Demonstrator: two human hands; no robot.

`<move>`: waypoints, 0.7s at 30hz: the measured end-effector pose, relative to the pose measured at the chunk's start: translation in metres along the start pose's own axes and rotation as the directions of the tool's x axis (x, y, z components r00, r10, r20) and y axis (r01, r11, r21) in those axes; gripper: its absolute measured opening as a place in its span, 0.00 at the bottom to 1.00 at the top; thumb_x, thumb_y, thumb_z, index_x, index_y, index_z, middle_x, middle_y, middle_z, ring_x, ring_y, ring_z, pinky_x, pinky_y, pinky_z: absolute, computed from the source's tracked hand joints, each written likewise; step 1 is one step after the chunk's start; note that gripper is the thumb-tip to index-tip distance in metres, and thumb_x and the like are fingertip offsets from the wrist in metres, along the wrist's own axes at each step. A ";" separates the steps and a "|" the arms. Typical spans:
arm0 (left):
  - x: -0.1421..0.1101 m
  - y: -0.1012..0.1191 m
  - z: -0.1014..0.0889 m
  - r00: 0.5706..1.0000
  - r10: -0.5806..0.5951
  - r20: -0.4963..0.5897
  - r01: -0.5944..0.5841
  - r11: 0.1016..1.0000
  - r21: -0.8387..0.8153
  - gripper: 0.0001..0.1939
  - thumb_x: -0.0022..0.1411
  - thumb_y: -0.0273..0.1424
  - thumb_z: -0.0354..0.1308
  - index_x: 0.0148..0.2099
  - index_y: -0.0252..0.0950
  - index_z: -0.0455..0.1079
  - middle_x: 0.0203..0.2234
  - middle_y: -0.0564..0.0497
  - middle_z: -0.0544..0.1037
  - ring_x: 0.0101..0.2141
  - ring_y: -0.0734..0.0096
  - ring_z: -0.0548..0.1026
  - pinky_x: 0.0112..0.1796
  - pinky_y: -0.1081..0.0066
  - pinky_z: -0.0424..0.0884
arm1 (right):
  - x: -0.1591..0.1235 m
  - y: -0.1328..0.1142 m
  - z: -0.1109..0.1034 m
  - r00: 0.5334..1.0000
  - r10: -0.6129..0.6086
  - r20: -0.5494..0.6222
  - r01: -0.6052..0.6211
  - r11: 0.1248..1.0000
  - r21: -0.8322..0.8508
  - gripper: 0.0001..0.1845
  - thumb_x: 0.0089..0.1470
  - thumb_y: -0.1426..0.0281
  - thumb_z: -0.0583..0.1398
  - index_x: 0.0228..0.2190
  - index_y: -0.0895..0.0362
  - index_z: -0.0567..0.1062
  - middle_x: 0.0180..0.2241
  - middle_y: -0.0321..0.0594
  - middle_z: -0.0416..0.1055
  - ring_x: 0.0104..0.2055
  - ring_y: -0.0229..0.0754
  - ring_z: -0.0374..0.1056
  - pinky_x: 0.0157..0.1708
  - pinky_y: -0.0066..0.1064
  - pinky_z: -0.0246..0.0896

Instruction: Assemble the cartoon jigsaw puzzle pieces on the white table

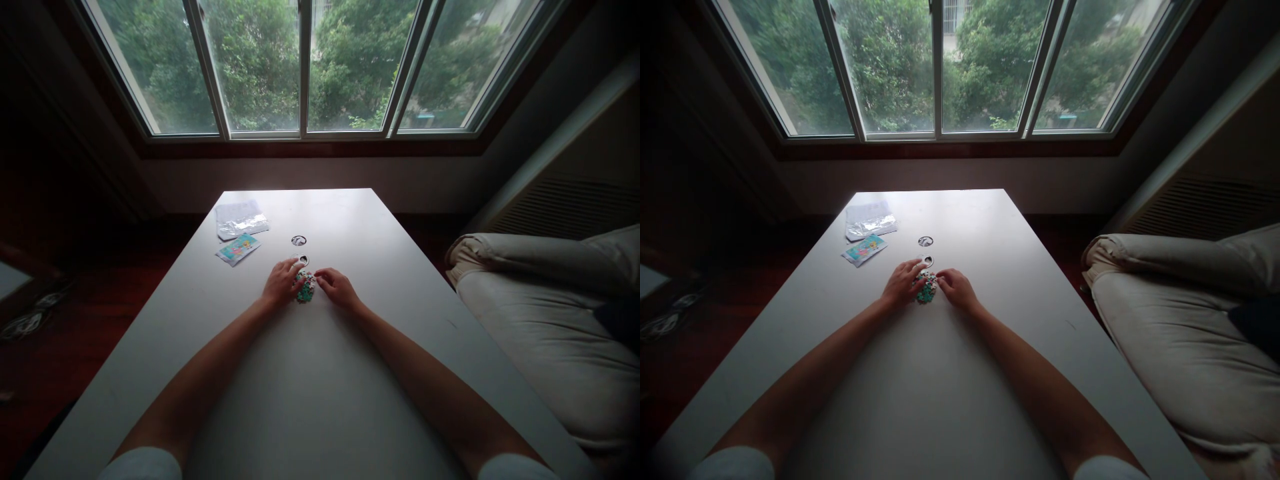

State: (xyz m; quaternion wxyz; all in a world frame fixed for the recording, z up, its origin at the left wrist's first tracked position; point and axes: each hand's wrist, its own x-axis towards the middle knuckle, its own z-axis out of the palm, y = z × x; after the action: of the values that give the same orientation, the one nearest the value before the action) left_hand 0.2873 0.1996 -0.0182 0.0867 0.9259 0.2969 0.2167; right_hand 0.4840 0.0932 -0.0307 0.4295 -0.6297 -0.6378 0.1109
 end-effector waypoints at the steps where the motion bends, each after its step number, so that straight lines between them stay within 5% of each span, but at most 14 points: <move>1: 0.001 -0.009 -0.005 0.999 -0.038 -0.030 0.038 0.999 0.007 0.24 0.71 0.44 0.48 0.65 0.44 0.64 0.65 0.47 0.64 0.64 0.56 0.61 0.66 0.55 0.54 | -0.001 -0.001 0.001 1.000 -0.006 0.000 0.006 1.000 -0.008 0.11 0.62 0.64 0.58 0.43 0.52 0.78 0.41 0.41 0.77 0.43 0.45 0.71 0.46 0.37 0.67; 7: 0.006 -0.086 -0.030 0.931 -0.323 -0.173 0.338 0.938 0.071 0.27 0.69 0.41 0.50 0.67 0.37 0.60 0.67 0.39 0.60 0.67 0.47 0.54 0.66 0.46 0.48 | -0.003 -0.007 0.005 0.999 -0.036 0.003 0.036 0.998 -0.057 0.12 0.62 0.65 0.59 0.46 0.51 0.76 0.48 0.43 0.75 0.52 0.48 0.68 0.55 0.41 0.63; 12: 0.000 -0.130 -0.038 0.854 -0.491 -0.174 0.513 0.850 0.119 0.30 0.69 0.42 0.49 0.67 0.33 0.59 0.64 0.33 0.64 0.64 0.41 0.60 0.62 0.42 0.55 | -0.003 -0.008 0.006 0.999 -0.036 0.005 0.036 0.996 -0.080 0.12 0.63 0.65 0.58 0.47 0.50 0.75 0.48 0.43 0.74 0.52 0.48 0.68 0.55 0.40 0.62; 16: -0.006 -0.129 -0.036 0.851 -0.504 -0.149 0.524 0.834 0.170 0.27 0.68 0.43 0.50 0.64 0.35 0.65 0.61 0.36 0.68 0.60 0.43 0.64 0.60 0.46 0.59 | -0.002 -0.009 0.007 0.999 -0.036 0.010 0.037 0.995 -0.090 0.12 0.63 0.65 0.58 0.47 0.50 0.75 0.49 0.42 0.74 0.53 0.48 0.67 0.55 0.40 0.62; 21: -0.015 -0.099 -0.038 0.886 -0.448 -0.122 0.464 0.856 0.230 0.22 0.69 0.44 0.50 0.58 0.38 0.71 0.53 0.40 0.73 0.53 0.48 0.70 0.56 0.52 0.64 | 0.003 -0.009 0.005 0.998 -0.043 0.035 0.046 0.995 -0.090 0.13 0.63 0.65 0.58 0.48 0.51 0.75 0.49 0.44 0.74 0.53 0.48 0.67 0.56 0.41 0.62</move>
State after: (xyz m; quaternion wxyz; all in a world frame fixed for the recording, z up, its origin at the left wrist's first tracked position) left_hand 0.2084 0.2721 -0.0180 0.0075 0.8251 0.5355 0.1801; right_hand 0.4743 0.0961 -0.0263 0.3923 -0.6323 -0.6630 0.0824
